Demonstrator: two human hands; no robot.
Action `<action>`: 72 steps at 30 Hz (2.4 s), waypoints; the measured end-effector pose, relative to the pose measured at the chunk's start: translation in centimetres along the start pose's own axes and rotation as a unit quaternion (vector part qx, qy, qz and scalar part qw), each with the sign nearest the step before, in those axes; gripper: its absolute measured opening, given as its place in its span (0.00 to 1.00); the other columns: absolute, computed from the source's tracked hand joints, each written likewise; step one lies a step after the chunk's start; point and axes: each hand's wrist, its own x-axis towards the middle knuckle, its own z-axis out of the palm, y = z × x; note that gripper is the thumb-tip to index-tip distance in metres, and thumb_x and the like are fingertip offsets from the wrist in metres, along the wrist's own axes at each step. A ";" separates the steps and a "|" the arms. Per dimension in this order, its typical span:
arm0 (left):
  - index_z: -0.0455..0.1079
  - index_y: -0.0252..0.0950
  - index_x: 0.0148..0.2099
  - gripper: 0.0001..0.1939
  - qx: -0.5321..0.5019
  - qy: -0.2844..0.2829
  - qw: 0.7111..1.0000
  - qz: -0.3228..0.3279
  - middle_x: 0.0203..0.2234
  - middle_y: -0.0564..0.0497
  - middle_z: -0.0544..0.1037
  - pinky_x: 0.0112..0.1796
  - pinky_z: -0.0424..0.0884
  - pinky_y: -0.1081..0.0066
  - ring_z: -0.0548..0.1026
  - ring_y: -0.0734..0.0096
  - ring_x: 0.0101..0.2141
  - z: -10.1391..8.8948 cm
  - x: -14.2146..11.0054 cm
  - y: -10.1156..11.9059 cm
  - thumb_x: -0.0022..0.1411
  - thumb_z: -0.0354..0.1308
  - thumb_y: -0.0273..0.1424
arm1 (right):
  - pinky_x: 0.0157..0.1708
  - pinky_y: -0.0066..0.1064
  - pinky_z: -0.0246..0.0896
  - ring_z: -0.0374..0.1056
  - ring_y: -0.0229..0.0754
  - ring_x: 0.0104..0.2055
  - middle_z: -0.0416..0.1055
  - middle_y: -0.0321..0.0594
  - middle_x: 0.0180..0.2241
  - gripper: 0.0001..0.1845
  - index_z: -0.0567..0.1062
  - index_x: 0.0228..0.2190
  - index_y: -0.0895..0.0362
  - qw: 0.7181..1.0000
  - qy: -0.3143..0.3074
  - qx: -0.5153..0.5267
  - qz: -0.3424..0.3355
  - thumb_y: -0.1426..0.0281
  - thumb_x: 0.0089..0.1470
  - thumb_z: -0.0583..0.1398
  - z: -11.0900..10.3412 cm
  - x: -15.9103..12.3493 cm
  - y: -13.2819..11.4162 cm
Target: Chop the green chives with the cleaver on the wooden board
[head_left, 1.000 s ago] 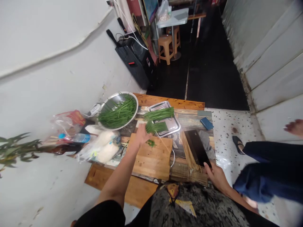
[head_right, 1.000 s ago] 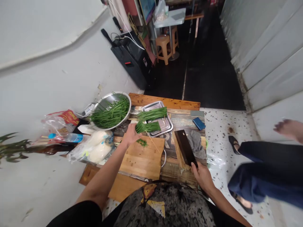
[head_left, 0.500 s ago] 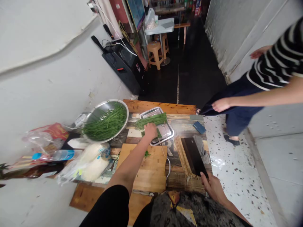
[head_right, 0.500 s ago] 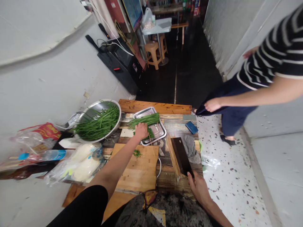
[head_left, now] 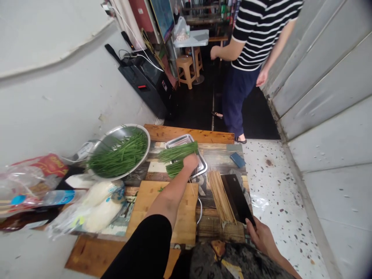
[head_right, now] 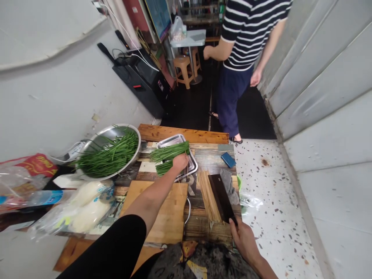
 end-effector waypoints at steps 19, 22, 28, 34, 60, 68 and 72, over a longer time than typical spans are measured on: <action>0.48 0.38 0.20 0.17 -0.160 0.507 0.838 -0.122 0.15 0.56 0.55 0.26 0.55 0.72 0.57 0.75 0.20 -11.8 -25.3 -8.8 0.61 0.42 0.30 | 0.24 0.30 0.59 0.68 0.43 0.21 0.70 0.41 0.18 0.23 0.69 0.30 0.58 0.987 -0.098 -0.041 -0.123 0.54 0.57 0.44 0.3 3.1 -2.2; 0.48 0.38 0.19 0.17 -0.139 0.508 0.831 -0.181 0.13 0.57 0.53 0.24 0.53 0.72 0.55 0.75 0.18 -11.8 -31.7 -10.5 0.60 0.45 0.29 | 0.23 0.29 0.57 0.67 0.42 0.20 0.68 0.39 0.17 0.23 0.69 0.30 0.58 0.979 -0.120 -0.047 -0.158 0.54 0.58 0.45 1.2 4.0 -3.2; 0.49 0.37 0.18 0.18 -0.112 0.441 0.861 -0.227 0.13 0.57 0.54 0.22 0.53 0.73 0.56 0.76 0.17 -6.0 -36.9 -13.6 0.59 0.47 0.30 | 0.22 0.27 0.55 0.65 0.39 0.20 0.67 0.38 0.17 0.22 0.69 0.27 0.58 0.953 -0.168 -0.059 -0.243 0.56 0.59 0.45 3.2 5.3 -6.2; 0.65 0.34 0.24 0.16 -0.086 0.194 0.924 -0.319 0.20 0.49 0.71 0.27 0.57 0.73 0.68 0.72 0.24 4.7 -31.5 -13.1 0.61 0.44 0.33 | 0.24 0.26 0.53 0.65 0.38 0.21 0.67 0.38 0.18 0.22 0.69 0.27 0.58 0.926 -0.197 -0.120 -0.300 0.59 0.59 0.44 4.8 5.7 -10.2; 0.54 0.35 0.62 0.32 -0.104 0.161 0.955 -0.226 0.57 0.41 0.62 0.53 0.56 0.58 0.59 0.56 0.55 8.1 -23.5 -18.1 0.59 0.51 0.44 | 0.32 0.30 0.58 0.72 0.45 0.36 0.75 0.49 0.34 0.18 0.68 0.38 0.61 0.847 -0.292 -0.380 -0.232 0.67 0.61 0.42 17.5 7.1 -22.3; 0.56 0.36 0.61 0.32 -0.135 0.157 0.939 -0.275 0.54 0.41 0.64 0.52 0.55 0.57 0.59 0.56 0.54 7.7 -23.8 -16.8 0.57 0.55 0.43 | 0.32 0.30 0.59 0.73 0.46 0.36 0.75 0.50 0.34 0.17 0.67 0.39 0.61 0.824 -0.316 -0.404 -0.241 0.67 0.61 0.43 18.0 7.5 -22.1; 0.57 0.37 0.60 0.30 -0.164 0.153 0.937 -0.269 0.54 0.42 0.64 0.52 0.56 0.59 0.59 0.57 0.53 7.5 -23.9 -17.1 0.58 0.54 0.42 | 0.33 0.30 0.59 0.72 0.45 0.37 0.75 0.52 0.34 0.17 0.67 0.39 0.61 0.820 -0.324 -0.408 -0.238 0.67 0.61 0.43 18.0 8.0 -22.5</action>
